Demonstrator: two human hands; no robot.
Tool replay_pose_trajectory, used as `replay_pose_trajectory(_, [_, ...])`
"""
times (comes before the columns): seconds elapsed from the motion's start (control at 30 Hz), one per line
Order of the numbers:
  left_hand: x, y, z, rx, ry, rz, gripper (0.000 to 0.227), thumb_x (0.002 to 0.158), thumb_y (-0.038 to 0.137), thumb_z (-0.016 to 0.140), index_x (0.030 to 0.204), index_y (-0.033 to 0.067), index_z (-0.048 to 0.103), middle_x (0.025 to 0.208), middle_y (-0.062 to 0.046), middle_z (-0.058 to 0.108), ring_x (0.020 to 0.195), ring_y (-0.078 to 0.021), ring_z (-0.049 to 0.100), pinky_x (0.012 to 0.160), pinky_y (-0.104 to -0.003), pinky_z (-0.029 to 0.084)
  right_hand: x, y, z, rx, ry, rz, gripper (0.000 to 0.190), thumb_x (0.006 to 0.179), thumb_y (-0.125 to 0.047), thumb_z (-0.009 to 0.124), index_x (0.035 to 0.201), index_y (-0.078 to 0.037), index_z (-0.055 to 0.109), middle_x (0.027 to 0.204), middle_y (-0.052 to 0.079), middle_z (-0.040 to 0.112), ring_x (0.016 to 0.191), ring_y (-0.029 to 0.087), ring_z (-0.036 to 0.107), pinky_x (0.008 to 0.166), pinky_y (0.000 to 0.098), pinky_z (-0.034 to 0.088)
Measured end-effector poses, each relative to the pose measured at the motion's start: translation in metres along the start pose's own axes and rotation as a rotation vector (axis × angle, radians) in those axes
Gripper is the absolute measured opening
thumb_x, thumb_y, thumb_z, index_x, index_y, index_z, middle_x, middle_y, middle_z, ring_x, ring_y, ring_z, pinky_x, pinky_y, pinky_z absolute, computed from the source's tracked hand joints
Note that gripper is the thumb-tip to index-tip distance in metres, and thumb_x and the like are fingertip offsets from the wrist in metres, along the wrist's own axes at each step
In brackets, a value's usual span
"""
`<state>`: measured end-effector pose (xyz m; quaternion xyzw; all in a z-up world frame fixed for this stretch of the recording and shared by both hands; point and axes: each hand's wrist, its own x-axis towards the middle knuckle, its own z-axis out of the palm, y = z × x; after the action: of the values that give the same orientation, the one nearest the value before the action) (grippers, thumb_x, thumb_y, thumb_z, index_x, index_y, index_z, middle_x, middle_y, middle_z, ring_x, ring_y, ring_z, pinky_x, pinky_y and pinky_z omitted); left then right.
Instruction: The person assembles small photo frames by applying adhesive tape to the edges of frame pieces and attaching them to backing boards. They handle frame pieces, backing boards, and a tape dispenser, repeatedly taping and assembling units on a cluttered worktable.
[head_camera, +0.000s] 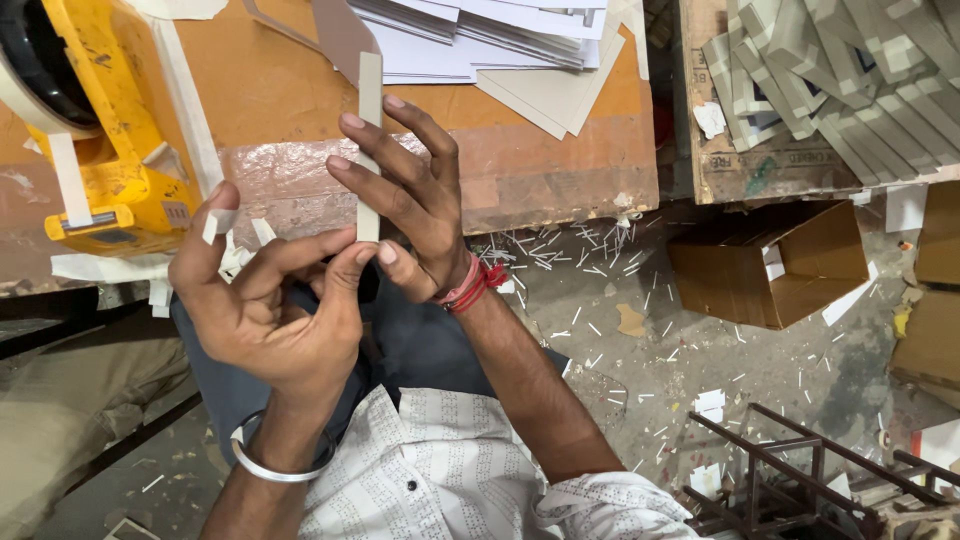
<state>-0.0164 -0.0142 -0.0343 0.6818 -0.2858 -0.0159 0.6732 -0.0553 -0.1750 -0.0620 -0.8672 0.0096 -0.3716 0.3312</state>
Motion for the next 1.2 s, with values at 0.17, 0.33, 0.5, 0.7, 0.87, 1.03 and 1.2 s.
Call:
replay_pose_trajectory(0.17, [0.003, -0.001, -0.001, -0.025, -0.032, -0.005, 0.077, 0.105, -0.014, 0.082, 0.154, 0.0011, 0.025, 0.165, -0.015, 0.036, 0.103, -0.0242, 0.079, 0.08, -0.026, 0.061, -0.002, 0.001, 0.002, 0.008, 0.028, -0.006, 0.055, 0.106, -0.05, 0.037, 0.138, -0.015, 0.065, 0.154, 0.008, 0.055, 0.15, 0.033, 0.036, 0.122, 0.0447, 0.034])
replay_pose_trajectory(0.33, [0.008, -0.003, 0.0, -0.069, -0.049, -0.02, 0.072, 0.106, -0.012, 0.079, 0.152, -0.0011, 0.025, 0.167, -0.018, 0.034, 0.103, -0.0243, 0.079, 0.082, -0.027, 0.062, -0.002, 0.001, 0.001, 0.006, 0.042, -0.008, 0.054, 0.106, -0.05, 0.038, 0.136, -0.014, 0.065, 0.152, 0.009, 0.056, 0.148, 0.034, 0.037, 0.121, 0.0452, 0.035])
replay_pose_trajectory(0.5, [0.007, -0.004, -0.001, -0.119, -0.049, -0.061, 0.069, 0.107, -0.01, 0.078, 0.152, -0.0017, 0.026, 0.169, -0.019, 0.032, 0.102, -0.0218, 0.078, 0.08, -0.024, 0.064, -0.002, 0.001, 0.002, -0.002, 0.043, -0.01, 0.056, 0.107, -0.051, 0.037, 0.139, -0.014, 0.063, 0.152, 0.009, 0.056, 0.148, 0.034, 0.038, 0.121, 0.0453, 0.035])
replay_pose_trajectory(0.7, [0.008, -0.004, -0.002, -0.109, -0.054, -0.064, 0.07, 0.106, -0.01, 0.079, 0.152, -0.0022, 0.027, 0.166, -0.019, 0.033, 0.103, -0.0229, 0.078, 0.083, -0.026, 0.065, -0.001, 0.0, 0.001, -0.028, 0.037, -0.006, 0.058, 0.107, -0.051, 0.036, 0.141, -0.011, 0.062, 0.152, 0.011, 0.056, 0.147, 0.035, 0.04, 0.125, 0.0473, 0.035])
replay_pose_trajectory(0.87, [0.009, -0.002, -0.003, -0.112, -0.072, -0.036, 0.071, 0.107, -0.009, 0.08, 0.154, -0.0007, 0.027, 0.166, -0.016, 0.034, 0.104, -0.0223, 0.078, 0.083, -0.026, 0.061, -0.001, 0.0, 0.004, -0.021, 0.061, -0.014, 0.057, 0.107, -0.051, 0.035, 0.139, -0.013, 0.064, 0.152, 0.01, 0.056, 0.147, 0.034, 0.04, 0.125, 0.0464, 0.037])
replay_pose_trajectory(1.03, [0.012, 0.001, -0.003, -0.11, -0.067, -0.097, 0.076, 0.101, -0.007, 0.081, 0.153, -0.0023, 0.025, 0.167, -0.02, 0.031, 0.101, -0.0217, 0.077, 0.078, -0.024, 0.06, -0.001, 0.001, 0.006, -0.029, 0.095, -0.025, 0.056, 0.106, -0.05, 0.035, 0.134, -0.013, 0.066, 0.149, 0.01, 0.058, 0.145, 0.034, 0.042, 0.123, 0.0466, 0.039])
replay_pose_trajectory(1.2, [0.013, 0.006, -0.003, -0.076, -0.014, -0.052, 0.055, 0.1, 0.0, 0.077, 0.14, -0.0011, 0.039, 0.117, -0.015, 0.063, 0.08, -0.0144, 0.07, 0.062, -0.018, 0.047, -0.001, 0.004, 0.007, -0.041, 0.115, -0.042, 0.056, 0.106, -0.05, 0.034, 0.132, -0.012, 0.066, 0.145, 0.011, 0.059, 0.146, 0.037, 0.044, 0.121, 0.0482, 0.039])
